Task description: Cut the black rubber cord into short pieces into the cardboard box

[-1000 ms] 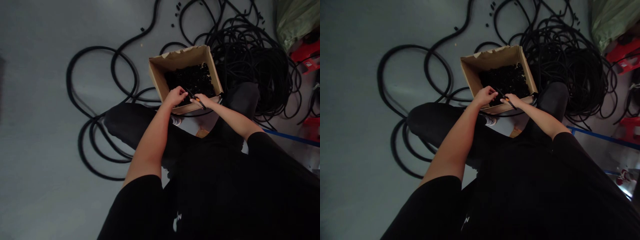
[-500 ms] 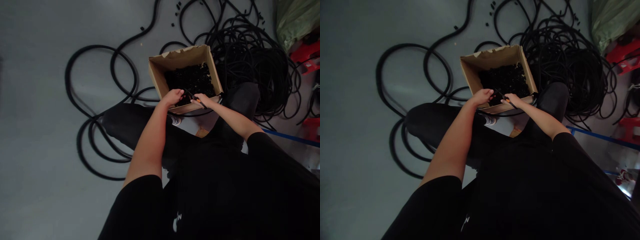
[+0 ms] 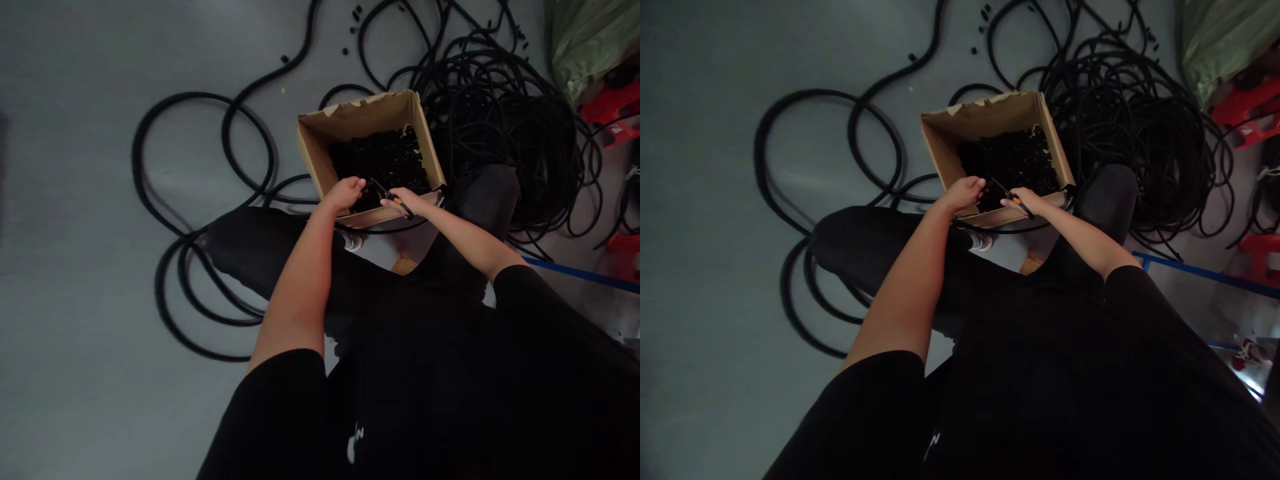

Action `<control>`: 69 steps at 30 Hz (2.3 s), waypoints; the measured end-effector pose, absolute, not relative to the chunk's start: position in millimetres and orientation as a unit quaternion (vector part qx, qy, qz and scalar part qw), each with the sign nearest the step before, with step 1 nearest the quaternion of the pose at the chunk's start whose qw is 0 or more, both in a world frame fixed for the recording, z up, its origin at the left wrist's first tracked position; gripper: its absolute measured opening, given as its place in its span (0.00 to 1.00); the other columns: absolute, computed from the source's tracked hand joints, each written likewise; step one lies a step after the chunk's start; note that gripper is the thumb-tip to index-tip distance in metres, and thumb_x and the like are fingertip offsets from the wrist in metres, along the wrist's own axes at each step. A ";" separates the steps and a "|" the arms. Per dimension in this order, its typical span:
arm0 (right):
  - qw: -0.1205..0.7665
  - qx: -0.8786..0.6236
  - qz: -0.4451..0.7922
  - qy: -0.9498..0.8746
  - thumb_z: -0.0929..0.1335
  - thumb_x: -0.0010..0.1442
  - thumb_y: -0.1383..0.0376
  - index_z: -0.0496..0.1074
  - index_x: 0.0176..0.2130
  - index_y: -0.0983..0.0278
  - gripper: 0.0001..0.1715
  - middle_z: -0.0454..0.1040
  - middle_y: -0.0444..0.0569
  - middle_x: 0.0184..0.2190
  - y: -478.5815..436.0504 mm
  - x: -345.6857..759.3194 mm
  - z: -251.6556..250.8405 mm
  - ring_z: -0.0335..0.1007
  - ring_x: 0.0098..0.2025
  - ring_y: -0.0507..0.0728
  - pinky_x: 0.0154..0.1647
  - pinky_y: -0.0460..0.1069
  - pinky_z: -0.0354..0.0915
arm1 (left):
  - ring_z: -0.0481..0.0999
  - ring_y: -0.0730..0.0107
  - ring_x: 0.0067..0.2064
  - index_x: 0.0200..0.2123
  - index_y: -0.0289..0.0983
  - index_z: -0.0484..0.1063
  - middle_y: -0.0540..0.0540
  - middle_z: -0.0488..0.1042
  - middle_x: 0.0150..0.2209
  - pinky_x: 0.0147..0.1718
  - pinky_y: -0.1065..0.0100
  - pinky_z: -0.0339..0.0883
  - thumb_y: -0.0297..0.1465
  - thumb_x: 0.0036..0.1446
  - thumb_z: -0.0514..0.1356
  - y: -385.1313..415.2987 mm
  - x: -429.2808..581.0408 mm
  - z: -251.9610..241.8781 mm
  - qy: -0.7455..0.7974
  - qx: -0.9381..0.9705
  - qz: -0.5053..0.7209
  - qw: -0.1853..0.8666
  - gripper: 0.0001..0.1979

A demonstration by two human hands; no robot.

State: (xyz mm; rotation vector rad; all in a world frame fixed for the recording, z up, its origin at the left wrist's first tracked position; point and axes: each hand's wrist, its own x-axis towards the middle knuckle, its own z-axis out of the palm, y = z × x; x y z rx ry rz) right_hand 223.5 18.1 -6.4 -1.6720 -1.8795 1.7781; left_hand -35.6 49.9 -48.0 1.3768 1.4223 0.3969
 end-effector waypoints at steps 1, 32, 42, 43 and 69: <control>0.035 -0.546 0.585 -0.599 0.80 0.84 0.54 0.67 0.43 0.57 0.24 0.64 0.32 0.21 17.2 223.5 -9.1 0.66 0.21 0.50 0.21 0.42 0.60 | 0.69 0.62 0.32 0.33 0.45 0.71 0.50 0.70 0.26 0.38 0.62 0.67 0.54 0.75 0.69 51.0 -35.5 -49.2 0.608 0.570 0.170 0.526 0.24; 0.072 -0.560 0.486 -0.667 0.77 0.75 0.60 0.67 0.41 0.58 0.17 0.68 0.39 0.32 24.1 214.6 -9.1 0.67 0.37 0.53 0.37 0.45 0.60 | 0.79 0.62 0.36 0.43 0.44 0.69 0.52 0.76 0.34 0.46 0.61 0.77 0.34 0.60 0.78 41.5 -19.4 -36.0 0.582 0.521 0.204 0.590 0.20; 0.048 -0.535 0.549 -0.640 0.81 0.76 0.49 0.66 0.45 0.56 0.25 0.64 0.33 0.27 16.5 217.6 -10.9 0.68 0.30 0.52 0.31 0.44 0.64 | 0.71 0.65 0.27 0.34 0.43 0.74 0.49 0.75 0.26 0.32 0.65 0.66 0.48 0.74 0.71 41.9 -29.8 -36.7 0.534 0.583 0.132 0.598 0.20; 0.052 -0.532 0.538 -0.651 0.81 0.75 0.50 0.67 0.44 0.57 0.25 0.66 0.34 0.29 17.8 217.8 -12.0 0.68 0.32 0.52 0.33 0.44 0.65 | 0.71 0.65 0.27 0.34 0.43 0.75 0.48 0.75 0.26 0.32 0.65 0.66 0.49 0.75 0.70 41.6 -30.1 -36.7 0.526 0.580 0.124 0.610 0.21; 0.000 -0.553 0.427 -0.715 0.76 0.74 0.53 0.82 0.48 0.62 0.15 0.84 0.47 0.40 24.3 225.9 -30.5 0.79 0.44 0.59 0.46 0.48 0.63 | 0.74 0.66 0.31 0.37 0.42 0.73 0.50 0.77 0.29 0.37 0.66 0.68 0.41 0.72 0.73 45.3 -28.3 -31.6 0.626 0.563 0.123 0.526 0.15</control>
